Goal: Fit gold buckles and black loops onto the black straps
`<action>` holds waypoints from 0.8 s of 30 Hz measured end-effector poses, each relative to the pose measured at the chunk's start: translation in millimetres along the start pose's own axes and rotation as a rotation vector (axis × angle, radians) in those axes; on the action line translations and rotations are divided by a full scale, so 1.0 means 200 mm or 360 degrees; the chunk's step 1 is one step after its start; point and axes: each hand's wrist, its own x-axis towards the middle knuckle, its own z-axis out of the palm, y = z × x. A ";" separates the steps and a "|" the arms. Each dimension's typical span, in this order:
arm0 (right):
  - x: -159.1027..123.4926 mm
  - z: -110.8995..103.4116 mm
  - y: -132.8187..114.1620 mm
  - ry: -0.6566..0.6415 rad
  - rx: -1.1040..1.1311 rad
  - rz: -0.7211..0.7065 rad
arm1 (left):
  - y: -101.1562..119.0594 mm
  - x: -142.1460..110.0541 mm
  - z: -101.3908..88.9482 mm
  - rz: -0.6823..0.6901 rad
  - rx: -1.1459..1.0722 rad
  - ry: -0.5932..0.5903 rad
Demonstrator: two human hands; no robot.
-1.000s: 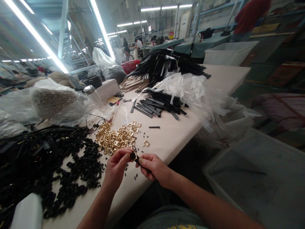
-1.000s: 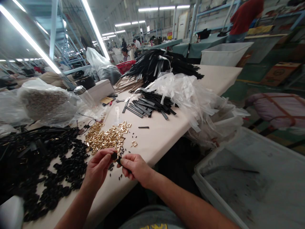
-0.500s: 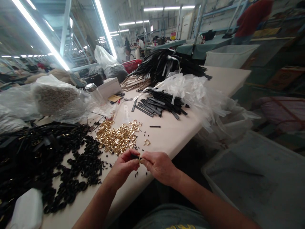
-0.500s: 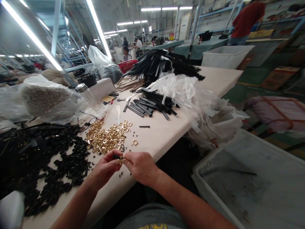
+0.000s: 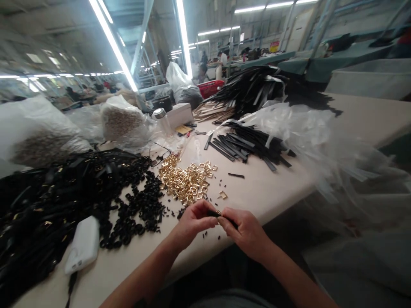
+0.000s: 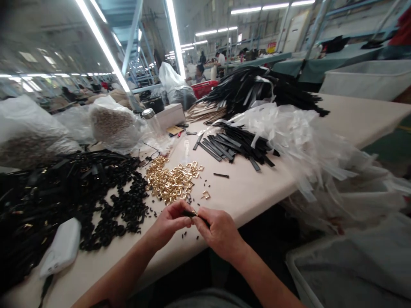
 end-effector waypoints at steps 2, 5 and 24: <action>0.00 0.01 0.01 -0.0013 -0.0072 -0.0008 | 0.00 0.01 0.00 -0.0014 0.0000 0.0031; 0.00 0.03 0.02 -0.0057 -0.0033 0.0045 | 0.00 0.02 0.00 -0.0041 0.0016 0.0073; -0.02 -0.03 0.00 -0.0054 0.0097 0.0165 | -0.02 0.04 -0.05 -0.0027 -0.0088 0.0367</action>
